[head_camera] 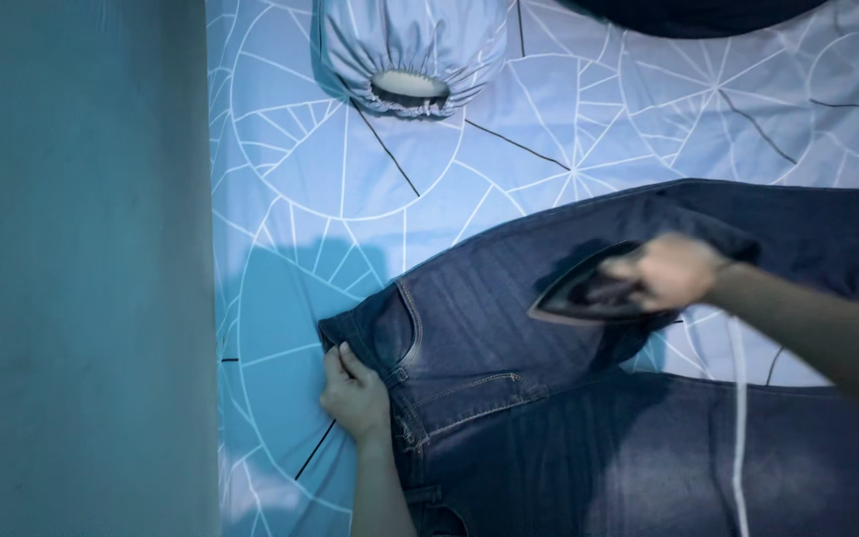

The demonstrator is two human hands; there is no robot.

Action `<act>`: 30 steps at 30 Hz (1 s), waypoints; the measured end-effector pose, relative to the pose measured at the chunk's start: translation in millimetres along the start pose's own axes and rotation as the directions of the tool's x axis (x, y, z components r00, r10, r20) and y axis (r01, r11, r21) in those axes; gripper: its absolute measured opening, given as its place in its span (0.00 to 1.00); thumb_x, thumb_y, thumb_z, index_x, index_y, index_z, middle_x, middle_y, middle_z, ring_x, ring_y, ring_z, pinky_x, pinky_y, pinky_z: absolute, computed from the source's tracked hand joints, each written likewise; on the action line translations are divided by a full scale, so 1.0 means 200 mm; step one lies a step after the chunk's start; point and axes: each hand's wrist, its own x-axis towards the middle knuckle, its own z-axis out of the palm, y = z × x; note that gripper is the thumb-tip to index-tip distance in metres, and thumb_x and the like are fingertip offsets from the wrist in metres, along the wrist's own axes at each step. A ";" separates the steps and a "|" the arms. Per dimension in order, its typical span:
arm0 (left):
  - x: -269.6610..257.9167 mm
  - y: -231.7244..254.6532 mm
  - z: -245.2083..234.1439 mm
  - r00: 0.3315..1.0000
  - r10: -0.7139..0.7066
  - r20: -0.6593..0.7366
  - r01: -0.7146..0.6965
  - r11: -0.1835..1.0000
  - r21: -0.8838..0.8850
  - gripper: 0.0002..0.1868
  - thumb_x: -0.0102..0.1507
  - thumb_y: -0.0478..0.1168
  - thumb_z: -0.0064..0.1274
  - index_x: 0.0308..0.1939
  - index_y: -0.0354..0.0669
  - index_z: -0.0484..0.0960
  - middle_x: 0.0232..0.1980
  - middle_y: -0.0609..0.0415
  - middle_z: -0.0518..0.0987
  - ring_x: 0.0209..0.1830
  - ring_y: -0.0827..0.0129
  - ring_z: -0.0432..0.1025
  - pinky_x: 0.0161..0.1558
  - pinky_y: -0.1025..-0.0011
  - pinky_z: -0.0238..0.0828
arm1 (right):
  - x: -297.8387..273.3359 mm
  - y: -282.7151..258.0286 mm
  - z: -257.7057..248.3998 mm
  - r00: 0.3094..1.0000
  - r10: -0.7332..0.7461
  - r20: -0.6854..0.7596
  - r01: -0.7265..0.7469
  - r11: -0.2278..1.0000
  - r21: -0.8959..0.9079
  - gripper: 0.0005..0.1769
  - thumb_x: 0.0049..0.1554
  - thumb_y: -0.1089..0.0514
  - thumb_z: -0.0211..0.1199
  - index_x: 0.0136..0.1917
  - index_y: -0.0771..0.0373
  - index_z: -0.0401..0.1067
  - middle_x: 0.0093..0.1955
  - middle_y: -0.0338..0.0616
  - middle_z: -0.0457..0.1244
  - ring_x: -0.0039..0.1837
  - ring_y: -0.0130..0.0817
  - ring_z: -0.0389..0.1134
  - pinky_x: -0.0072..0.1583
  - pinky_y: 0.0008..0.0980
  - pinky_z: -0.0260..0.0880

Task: The person irons a pair of blue jeans on a bed using a handheld iron, smoothing out different sections of the denim and occasionally adjusting the position of the pants.

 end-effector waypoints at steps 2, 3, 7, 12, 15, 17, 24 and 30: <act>0.00 0.00 0.00 0.998 0.046 -0.030 -0.047 0.999 -0.019 0.11 0.66 0.42 0.47 0.38 0.36 0.79 0.22 0.42 0.75 0.19 0.50 0.71 0.22 0.57 0.62 | 0.00 0.12 -0.01 0.994 -0.006 -0.105 0.007 1.000 0.016 0.35 0.44 0.50 0.64 0.66 0.47 0.61 0.32 0.43 0.67 0.32 0.36 0.69 0.40 0.36 0.71; -0.01 0.00 0.00 0.994 0.093 -0.056 -0.095 0.994 -0.044 0.11 0.67 0.42 0.47 0.38 0.36 0.78 0.23 0.42 0.75 0.20 0.50 0.72 0.22 0.59 0.63 | 0.00 0.13 -0.02 0.978 -0.001 -0.208 0.007 1.000 0.030 0.35 0.42 0.51 0.65 0.64 0.49 0.63 0.30 0.42 0.67 0.32 0.36 0.68 0.41 0.37 0.70; -0.01 0.00 0.02 0.999 0.051 -0.017 -0.050 0.998 0.038 0.12 0.67 0.42 0.47 0.38 0.36 0.79 0.22 0.41 0.75 0.19 0.48 0.71 0.22 0.56 0.62 | 0.01 -0.16 -0.12 0.992 -0.126 0.005 0.125 0.990 0.060 0.25 0.49 0.49 0.61 0.61 0.46 0.63 0.29 0.42 0.64 0.30 0.33 0.66 0.35 0.37 0.68; 0.03 -0.06 0.00 0.997 0.074 0.028 -0.072 0.996 -0.053 0.13 0.67 0.41 0.46 0.35 0.34 0.77 0.21 0.45 0.72 0.16 0.60 0.64 0.23 0.62 0.58 | -0.02 -0.67 -0.23 0.905 -0.421 -0.061 0.419 0.907 -0.042 0.28 0.49 0.56 0.60 0.64 0.48 0.61 0.30 0.44 0.64 0.32 0.37 0.67 0.33 0.36 0.66; 0.04 -0.07 0.01 0.998 0.037 0.048 -0.032 0.993 -0.110 0.13 0.67 0.42 0.46 0.34 0.35 0.76 0.20 0.49 0.71 0.18 0.68 0.62 0.23 0.67 0.58 | -0.05 -0.53 -0.19 0.894 -0.438 -0.092 0.433 0.898 -0.073 0.28 0.48 0.53 0.62 0.63 0.47 0.63 0.31 0.45 0.64 0.34 0.39 0.66 0.35 0.38 0.67; 0.04 -0.08 0.00 0.997 -0.009 0.071 0.015 0.997 -0.080 0.13 0.67 0.42 0.46 0.34 0.35 0.77 0.20 0.49 0.71 0.17 0.68 0.62 0.23 0.66 0.56 | -0.06 -0.31 -0.12 0.934 -0.357 0.002 0.356 0.932 -0.070 0.30 0.47 0.53 0.63 0.63 0.47 0.62 0.32 0.43 0.65 0.36 0.37 0.68 0.38 0.38 0.70; 0.04 -0.18 0.07 0.992 0.125 0.002 -0.125 0.991 -0.045 0.14 0.70 0.43 0.47 0.36 0.35 0.77 0.27 0.46 0.75 0.24 0.62 0.69 0.29 0.64 0.63 | -0.19 0.26 -0.03 0.985 -0.142 -0.097 0.144 0.989 0.014 0.37 0.42 0.48 0.65 0.66 0.42 0.63 0.36 0.45 0.68 0.40 0.42 0.71 0.47 0.42 0.71; 0.08 -0.27 -0.02 0.979 0.119 0.166 -0.141 0.982 0.129 0.15 0.71 0.48 0.46 0.45 0.39 0.79 0.35 0.41 0.78 0.35 0.54 0.74 0.39 0.60 0.67 | -0.17 -0.44 -0.12 0.936 -0.348 -0.051 0.350 0.909 0.227 0.26 0.48 0.53 0.58 0.61 0.42 0.64 0.44 0.51 0.66 0.46 0.51 0.68 0.44 0.51 0.69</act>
